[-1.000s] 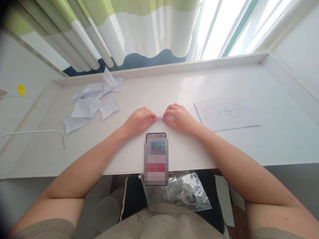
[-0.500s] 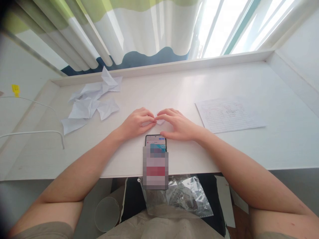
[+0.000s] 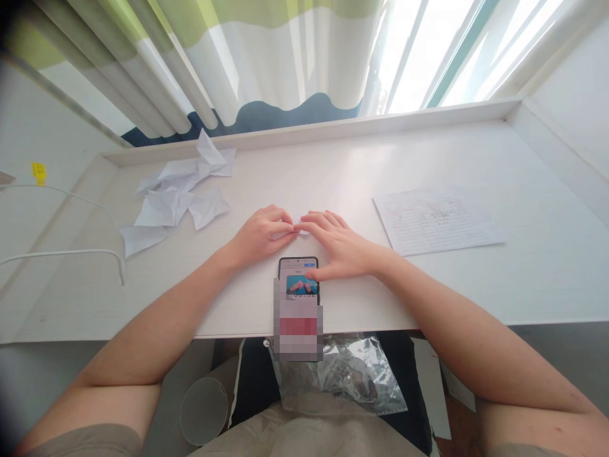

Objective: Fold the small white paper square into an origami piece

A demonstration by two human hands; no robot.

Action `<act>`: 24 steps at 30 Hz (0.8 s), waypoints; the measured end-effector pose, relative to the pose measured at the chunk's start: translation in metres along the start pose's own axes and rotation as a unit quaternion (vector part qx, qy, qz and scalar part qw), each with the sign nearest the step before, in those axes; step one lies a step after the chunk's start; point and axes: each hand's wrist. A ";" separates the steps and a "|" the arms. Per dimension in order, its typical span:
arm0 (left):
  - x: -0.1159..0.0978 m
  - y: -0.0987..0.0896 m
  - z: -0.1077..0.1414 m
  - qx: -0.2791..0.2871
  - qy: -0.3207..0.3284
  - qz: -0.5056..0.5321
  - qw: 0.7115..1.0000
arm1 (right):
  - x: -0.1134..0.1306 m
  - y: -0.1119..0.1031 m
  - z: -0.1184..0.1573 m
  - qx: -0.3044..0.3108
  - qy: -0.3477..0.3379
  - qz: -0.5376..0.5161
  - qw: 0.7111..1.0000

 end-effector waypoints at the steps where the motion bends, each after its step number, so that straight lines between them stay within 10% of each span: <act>1: 0.000 0.000 0.000 0.000 0.001 0.000 1.000 | 0.000 0.001 0.001 0.006 -0.002 0.009 1.000; 24: 0.003 0.001 0.000 0.003 -0.010 0.020 1.000 | -0.004 0.002 -0.002 -0.019 0.002 -0.002 1.000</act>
Point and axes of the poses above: each hand's wrist, its own z-axis away from the middle knuckle, its own y-axis out of the palm, x = y × z, and after that the axes turned 7 degrees about -y, right-handed
